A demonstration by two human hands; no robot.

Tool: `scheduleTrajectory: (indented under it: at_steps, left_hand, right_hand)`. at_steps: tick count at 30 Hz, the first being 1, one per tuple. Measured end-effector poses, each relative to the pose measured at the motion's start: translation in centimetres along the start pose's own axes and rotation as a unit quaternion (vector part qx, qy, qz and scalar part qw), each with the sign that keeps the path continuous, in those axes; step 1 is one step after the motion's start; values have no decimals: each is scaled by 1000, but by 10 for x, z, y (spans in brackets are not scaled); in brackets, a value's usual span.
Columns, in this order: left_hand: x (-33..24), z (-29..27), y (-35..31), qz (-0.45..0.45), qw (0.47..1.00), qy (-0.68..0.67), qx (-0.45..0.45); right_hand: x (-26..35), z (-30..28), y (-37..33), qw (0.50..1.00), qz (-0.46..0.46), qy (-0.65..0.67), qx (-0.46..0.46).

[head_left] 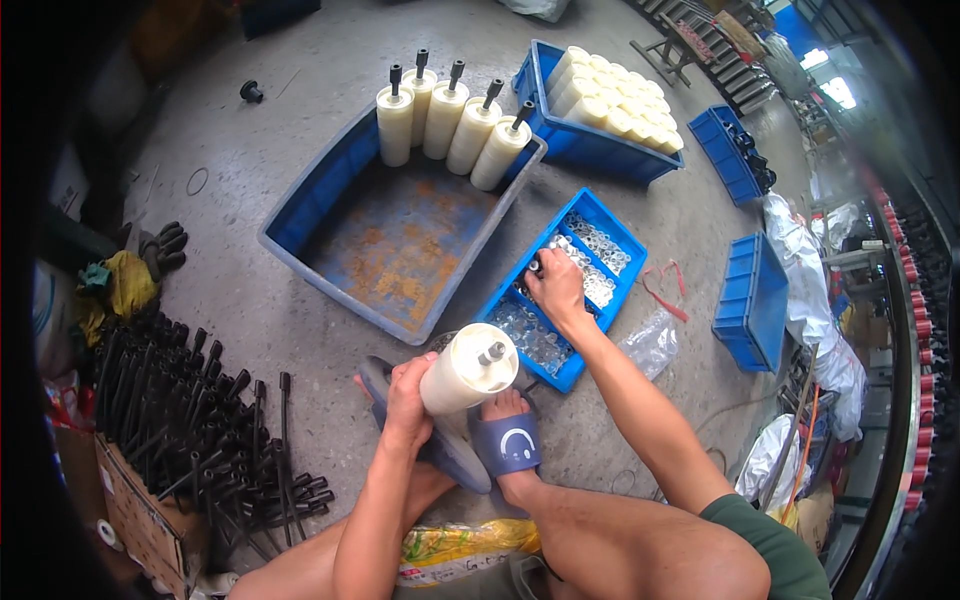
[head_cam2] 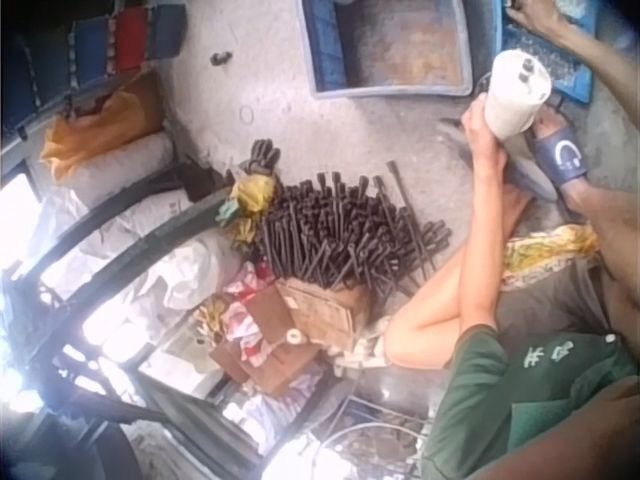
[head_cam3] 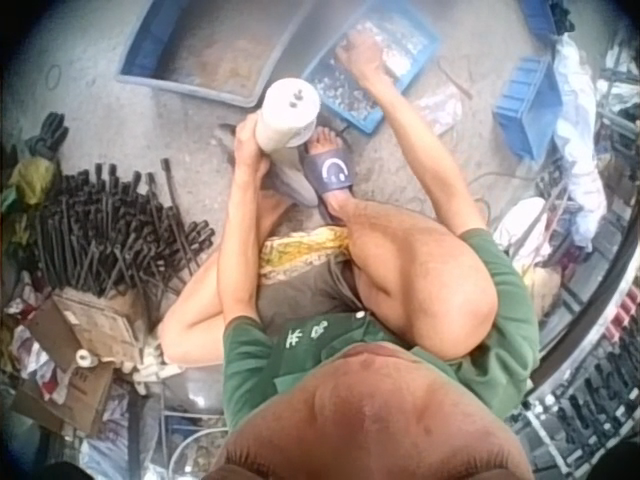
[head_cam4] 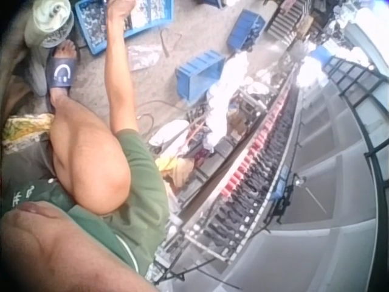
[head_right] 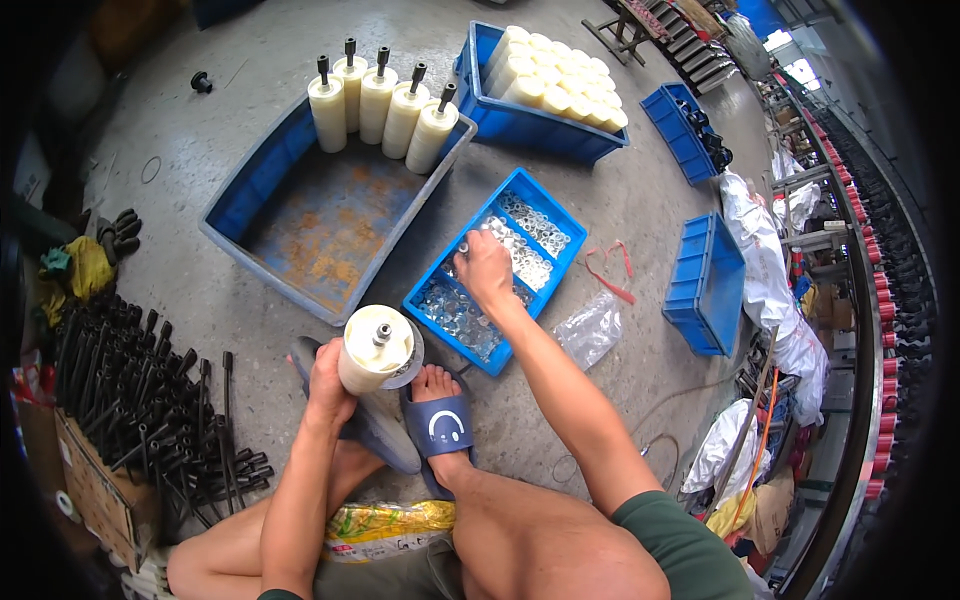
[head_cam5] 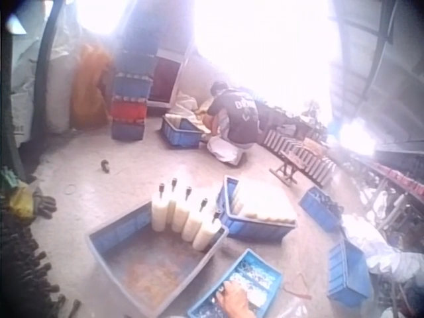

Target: The person assembles white cylindrical industrial components by hand, inserting a metal rod into the center of each cylinder and then screwing a small metal nut onto the threaded end of the rod.

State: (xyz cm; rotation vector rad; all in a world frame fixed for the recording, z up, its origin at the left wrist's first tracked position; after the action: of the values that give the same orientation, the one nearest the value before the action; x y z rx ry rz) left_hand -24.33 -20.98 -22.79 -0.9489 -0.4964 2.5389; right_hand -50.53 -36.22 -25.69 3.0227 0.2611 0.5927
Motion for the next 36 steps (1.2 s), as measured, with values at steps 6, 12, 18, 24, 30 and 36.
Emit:
scheduleTrajectory:
  at_steps: [6,12,18,24,30,36]
  left_hand:
    - [0,-1,0,3,1000,-2,1]
    - [2,-4,1,5,1000,2,7]
    - [1,1,1,5,1000,7,-6]
    - [0,1,1,5,1000,1,-6]
    - [5,-5,3,-6,1000,27,-14]
    - [1,3,0,-2,996,86,8]
  right_hand:
    - [6,-6,-5,998,-25,-52,33]
    - [5,0,-7,998,-29,-60,14]
    - [3,9,-8,999,13,-45,-4]
    - [4,-11,-11,998,24,28,-57]
    - [25,-85,-43,792,219,567,55]
    - [74,-151,-76,626,202,721,216]
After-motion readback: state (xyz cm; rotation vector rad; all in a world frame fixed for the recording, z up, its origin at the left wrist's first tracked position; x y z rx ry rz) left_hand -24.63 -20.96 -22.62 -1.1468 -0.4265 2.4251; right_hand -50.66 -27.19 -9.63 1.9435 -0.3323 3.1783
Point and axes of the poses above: each hand's wrist, its own y-axis towards the middle knuckle, its own z-axis out of the palm, x = y × z, the point moved 1 cm from there along y, towards the middle knuckle, and after that the axes turned 8 degrees about x, right-handed, at the moved point
